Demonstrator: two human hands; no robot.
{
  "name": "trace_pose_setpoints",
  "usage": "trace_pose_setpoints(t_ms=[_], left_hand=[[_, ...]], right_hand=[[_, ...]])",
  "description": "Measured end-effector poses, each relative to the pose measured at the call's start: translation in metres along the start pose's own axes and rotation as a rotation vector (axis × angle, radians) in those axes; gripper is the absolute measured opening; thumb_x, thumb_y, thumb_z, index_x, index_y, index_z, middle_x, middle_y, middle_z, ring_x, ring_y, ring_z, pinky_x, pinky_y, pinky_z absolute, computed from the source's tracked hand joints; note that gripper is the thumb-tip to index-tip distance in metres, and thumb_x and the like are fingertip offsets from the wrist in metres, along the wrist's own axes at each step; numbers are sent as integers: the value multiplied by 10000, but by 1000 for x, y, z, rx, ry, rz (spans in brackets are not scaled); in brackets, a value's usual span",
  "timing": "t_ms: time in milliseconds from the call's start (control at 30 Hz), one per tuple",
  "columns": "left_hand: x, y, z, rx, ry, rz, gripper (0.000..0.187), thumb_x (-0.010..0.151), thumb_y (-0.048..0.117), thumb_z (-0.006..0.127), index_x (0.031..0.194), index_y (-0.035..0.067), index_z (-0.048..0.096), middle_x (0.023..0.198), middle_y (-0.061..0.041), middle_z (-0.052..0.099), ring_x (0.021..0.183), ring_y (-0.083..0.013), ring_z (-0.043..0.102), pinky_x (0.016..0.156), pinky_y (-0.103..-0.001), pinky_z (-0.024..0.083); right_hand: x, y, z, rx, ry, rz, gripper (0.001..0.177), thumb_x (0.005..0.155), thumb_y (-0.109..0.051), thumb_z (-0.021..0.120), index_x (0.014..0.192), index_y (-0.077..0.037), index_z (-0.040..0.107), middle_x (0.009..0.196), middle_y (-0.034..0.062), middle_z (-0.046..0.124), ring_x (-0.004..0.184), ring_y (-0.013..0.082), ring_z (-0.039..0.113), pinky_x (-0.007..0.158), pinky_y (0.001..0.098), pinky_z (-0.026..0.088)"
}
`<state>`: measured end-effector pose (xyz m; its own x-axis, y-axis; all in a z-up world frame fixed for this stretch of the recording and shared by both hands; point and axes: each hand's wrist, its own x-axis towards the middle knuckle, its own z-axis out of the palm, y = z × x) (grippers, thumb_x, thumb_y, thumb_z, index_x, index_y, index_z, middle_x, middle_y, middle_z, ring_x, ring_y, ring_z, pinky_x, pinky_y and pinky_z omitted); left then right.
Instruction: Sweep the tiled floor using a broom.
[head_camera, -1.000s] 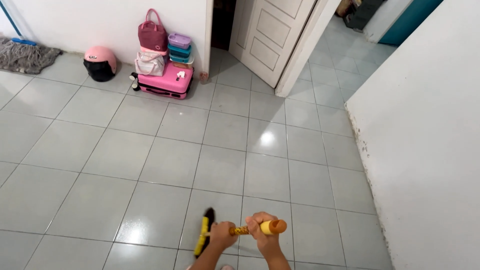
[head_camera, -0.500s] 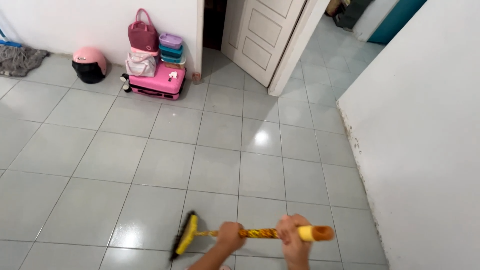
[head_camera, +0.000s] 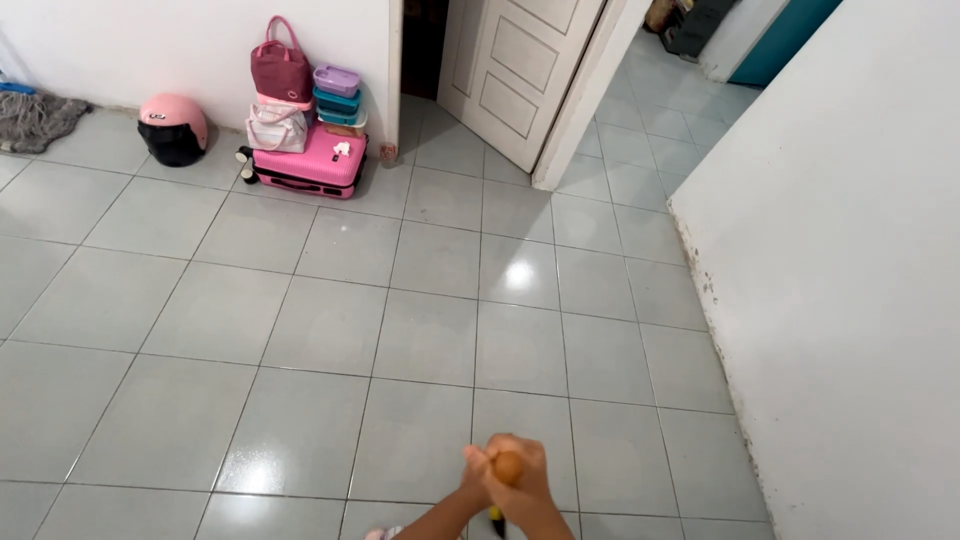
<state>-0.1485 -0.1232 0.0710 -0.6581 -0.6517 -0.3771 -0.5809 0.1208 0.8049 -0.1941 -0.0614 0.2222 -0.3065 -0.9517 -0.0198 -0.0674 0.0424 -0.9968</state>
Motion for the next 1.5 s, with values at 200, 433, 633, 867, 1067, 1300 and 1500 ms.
trace_pose_setpoints(t_ms=[200,433,633,867,1067,1300,1500], left_hand=[[29,-85,3,310,117,-57,163,788,308,699,913,212,739,990,-16,727,1076,-264,645,1128,-623,244],[10,-95,-42,431,97,-188,110,808,284,676,867,225,748,894,-29,742,971,-244,698,1200,-573,251],[8,-108,-49,454,162,-222,93,823,257,677,870,207,739,893,-50,739,911,-261,712,1082,-555,370],[19,-55,-22,317,189,66,80,754,194,706,809,137,719,854,-121,719,865,-340,694,803,-471,554],[12,-7,2,123,79,183,141,785,220,703,891,131,728,873,-139,728,848,-357,690,755,-475,551],[36,-41,30,37,-33,192,228,873,302,686,1015,127,649,971,-104,674,977,-288,663,868,-443,488],[15,-61,-11,361,66,-74,83,825,278,694,817,196,704,856,-38,730,903,-261,692,873,-423,434]], right_hand=[[10,28,-12,88,204,-165,390,900,-70,728,616,-77,461,555,-1,464,473,86,395,429,277,342],[14,45,-4,276,193,-255,341,964,-77,646,677,-76,463,557,16,464,476,104,428,491,301,446],[8,50,-15,394,225,-220,334,995,-59,565,694,-92,424,560,8,435,499,121,436,543,313,474],[-3,-20,-48,378,287,-350,364,1007,-18,570,680,-87,427,543,-10,422,471,99,387,477,293,384],[-12,-46,-28,-40,190,-396,266,897,-35,694,675,-42,547,576,20,529,494,127,452,473,291,390],[-3,-26,2,-400,99,-364,421,833,-131,834,593,-47,500,518,30,532,450,114,457,471,298,389],[-3,13,-20,3,143,-239,389,890,-95,733,601,-57,475,525,24,499,454,109,426,424,295,364]])
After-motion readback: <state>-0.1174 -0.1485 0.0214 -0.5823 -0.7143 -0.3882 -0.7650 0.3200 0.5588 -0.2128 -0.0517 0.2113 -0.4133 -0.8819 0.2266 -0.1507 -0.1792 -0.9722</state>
